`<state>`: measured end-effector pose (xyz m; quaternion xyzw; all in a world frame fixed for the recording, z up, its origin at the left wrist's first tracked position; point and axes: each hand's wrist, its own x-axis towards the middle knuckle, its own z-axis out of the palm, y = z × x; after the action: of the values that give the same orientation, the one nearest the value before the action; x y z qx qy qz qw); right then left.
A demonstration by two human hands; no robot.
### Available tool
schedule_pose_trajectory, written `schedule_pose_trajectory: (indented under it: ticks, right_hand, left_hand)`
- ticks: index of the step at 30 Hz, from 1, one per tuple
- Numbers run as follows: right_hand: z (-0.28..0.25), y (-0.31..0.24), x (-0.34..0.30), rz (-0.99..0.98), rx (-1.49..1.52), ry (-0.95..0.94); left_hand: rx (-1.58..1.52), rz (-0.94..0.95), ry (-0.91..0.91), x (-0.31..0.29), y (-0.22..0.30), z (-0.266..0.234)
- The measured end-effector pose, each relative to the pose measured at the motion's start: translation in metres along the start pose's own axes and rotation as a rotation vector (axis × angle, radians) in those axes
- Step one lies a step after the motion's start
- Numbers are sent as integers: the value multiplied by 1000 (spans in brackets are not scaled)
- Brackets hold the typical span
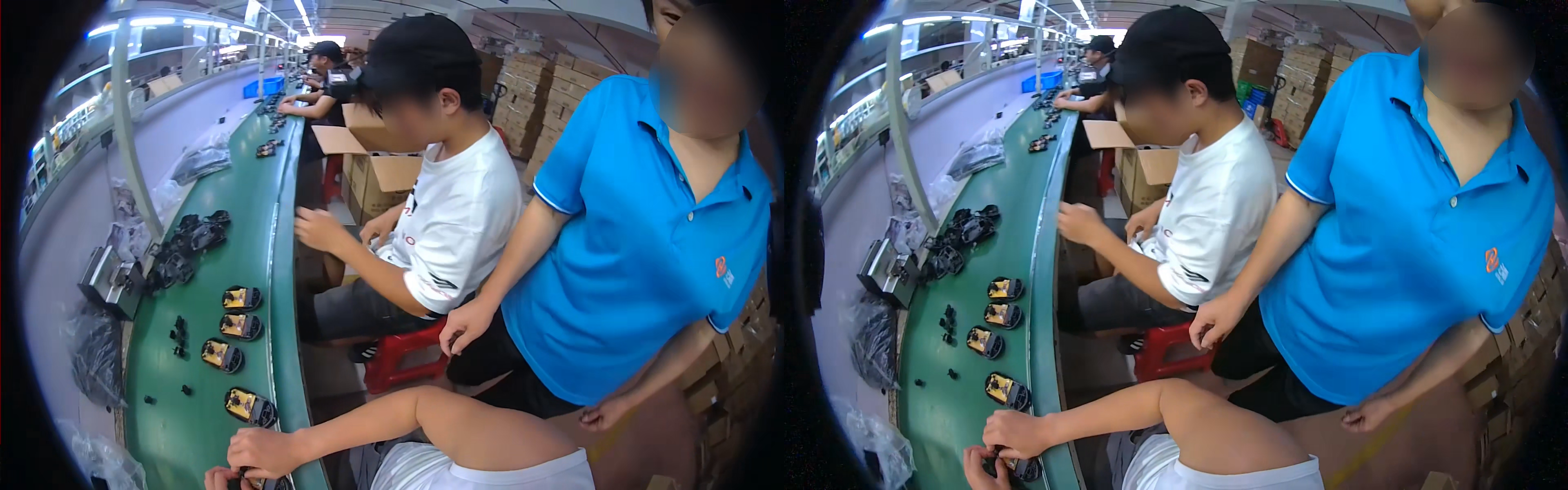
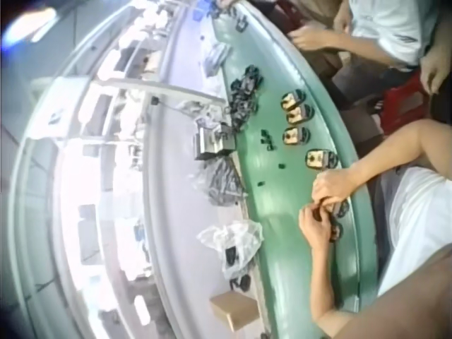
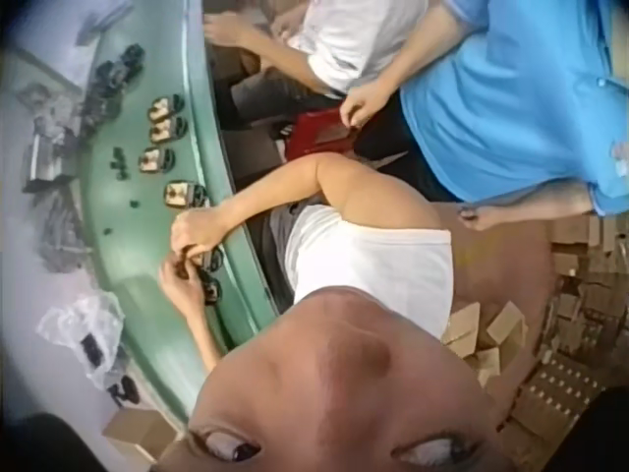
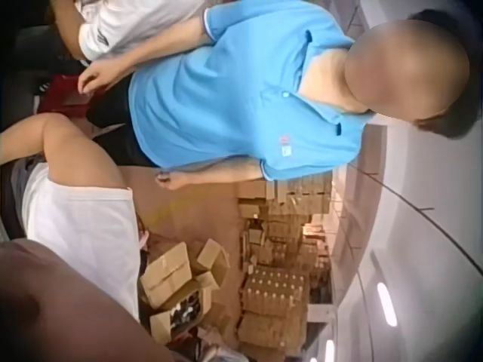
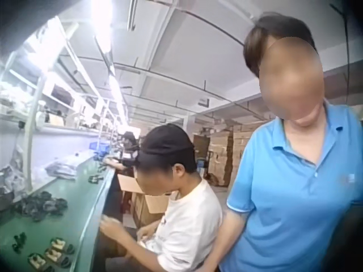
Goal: Assembling small electronic components into plastic housings on a production line.
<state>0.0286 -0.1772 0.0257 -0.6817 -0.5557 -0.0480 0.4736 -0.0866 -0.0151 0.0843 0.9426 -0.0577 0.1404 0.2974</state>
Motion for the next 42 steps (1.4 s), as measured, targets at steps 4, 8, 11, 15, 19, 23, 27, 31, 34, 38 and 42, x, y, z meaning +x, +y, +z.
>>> schedule_pose_trajectory:
  ticks: [4, 8, 11, 15, 19, 23, 27, 31, 34, 38, 42]
  right_hand:
    - [13, -6, 2, -17, 21, -52]
    - [19, -16, 8, -28, 154, -65]
    - [-8, -22, 3, -4, 37, -87]
    - [-2, -37, 15, -34, 86, -222]
    - [2, -36, 23, -64, 162, -277]
    - [1, -30, 26, -107, 146, -304]
    - [-3, -24, 30, -109, 198, -369]
    - [-8, -28, 36, -91, 166, -410]
    - [-10, -31, 42, -140, 107, -487]
    - [-13, -32, 40, -156, 51, -492]
    - [-11, -37, 38, -197, -26, -480]
  left_hand:
    - [27, -106, -57, -18, 2, -13]
    - [50, -89, 49, -37, -13, -5]
    - [58, -55, 99, -28, 2, 3]
    - [31, -189, 162, -65, 3, -3]
    - [90, -252, 203, -76, 6, 3]
    - [115, -267, 212, -74, 7, 8]
    - [176, -209, 221, -75, 7, 9]
    - [173, -216, 215, -71, 7, 9]
    - [97, -251, 222, -68, 4, 11]
    - [51, -252, 262, -66, 4, 15]
    - [67, -268, 267, -67, 6, 14]
